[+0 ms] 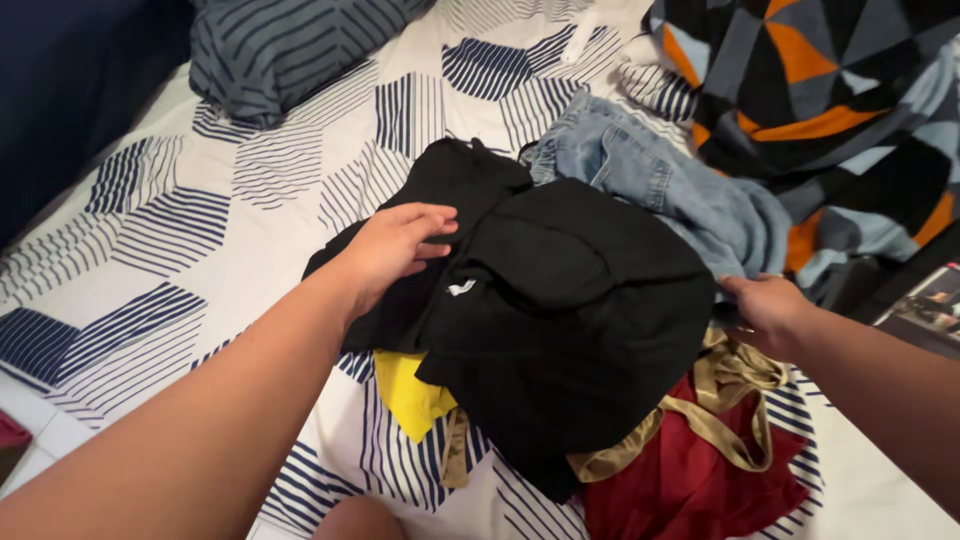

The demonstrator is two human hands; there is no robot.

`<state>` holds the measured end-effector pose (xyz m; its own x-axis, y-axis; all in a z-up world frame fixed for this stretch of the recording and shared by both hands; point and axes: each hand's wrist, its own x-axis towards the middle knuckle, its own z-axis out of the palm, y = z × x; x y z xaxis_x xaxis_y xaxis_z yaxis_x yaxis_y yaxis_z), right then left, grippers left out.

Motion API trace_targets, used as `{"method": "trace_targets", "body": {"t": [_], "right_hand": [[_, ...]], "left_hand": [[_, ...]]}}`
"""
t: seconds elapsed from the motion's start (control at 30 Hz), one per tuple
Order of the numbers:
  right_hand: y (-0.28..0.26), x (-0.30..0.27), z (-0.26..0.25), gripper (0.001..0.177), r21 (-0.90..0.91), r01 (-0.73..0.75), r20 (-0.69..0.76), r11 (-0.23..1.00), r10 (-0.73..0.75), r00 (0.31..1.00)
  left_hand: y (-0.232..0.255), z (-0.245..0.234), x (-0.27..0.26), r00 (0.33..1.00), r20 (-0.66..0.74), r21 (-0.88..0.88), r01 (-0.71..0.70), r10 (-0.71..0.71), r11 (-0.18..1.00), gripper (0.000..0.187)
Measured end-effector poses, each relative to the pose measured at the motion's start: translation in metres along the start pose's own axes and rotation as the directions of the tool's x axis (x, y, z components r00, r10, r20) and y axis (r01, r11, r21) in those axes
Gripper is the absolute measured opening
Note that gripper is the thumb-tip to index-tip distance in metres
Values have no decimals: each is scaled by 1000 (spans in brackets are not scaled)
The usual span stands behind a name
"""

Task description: The person picks up a pair of pants and a black shirt from a bed, places each item onto a wooden hanger, and hangs them on a clothing rack.

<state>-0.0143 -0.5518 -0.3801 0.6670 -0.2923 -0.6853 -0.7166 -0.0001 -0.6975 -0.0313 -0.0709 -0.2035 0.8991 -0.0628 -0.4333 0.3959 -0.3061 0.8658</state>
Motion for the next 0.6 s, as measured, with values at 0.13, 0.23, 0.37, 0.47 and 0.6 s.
{"method": "trace_targets", "body": {"t": [0.13, 0.23, 0.37, 0.47, 0.6], "right_hand": [[16, 41, 5, 35, 157, 75, 68, 985, -87, 994], [12, 59, 9, 32, 180, 102, -104, 978, -85, 991], [-52, 48, 23, 26, 422, 123, -3, 898, -134, 991], [-110, -6, 38, 28, 545, 70, 184, 836, -200, 962], [-191, -97, 76, 28, 558, 65, 338, 827, -298, 893]], "left_hand": [[-4, 0, 0, 1000, -9, -16, 1, -1, 1000, 39], [-7, 1, -2, 1000, -7, -19, -13, 13, 1000, 39], [0, 1, -7, 1000, -14, -38, -28, 28, 999, 39], [14, 0, -12, 998, -10, -61, -58, 57, 996, 39], [41, -9, -16, 989, -18, -84, -148, 147, 985, 38]]}}
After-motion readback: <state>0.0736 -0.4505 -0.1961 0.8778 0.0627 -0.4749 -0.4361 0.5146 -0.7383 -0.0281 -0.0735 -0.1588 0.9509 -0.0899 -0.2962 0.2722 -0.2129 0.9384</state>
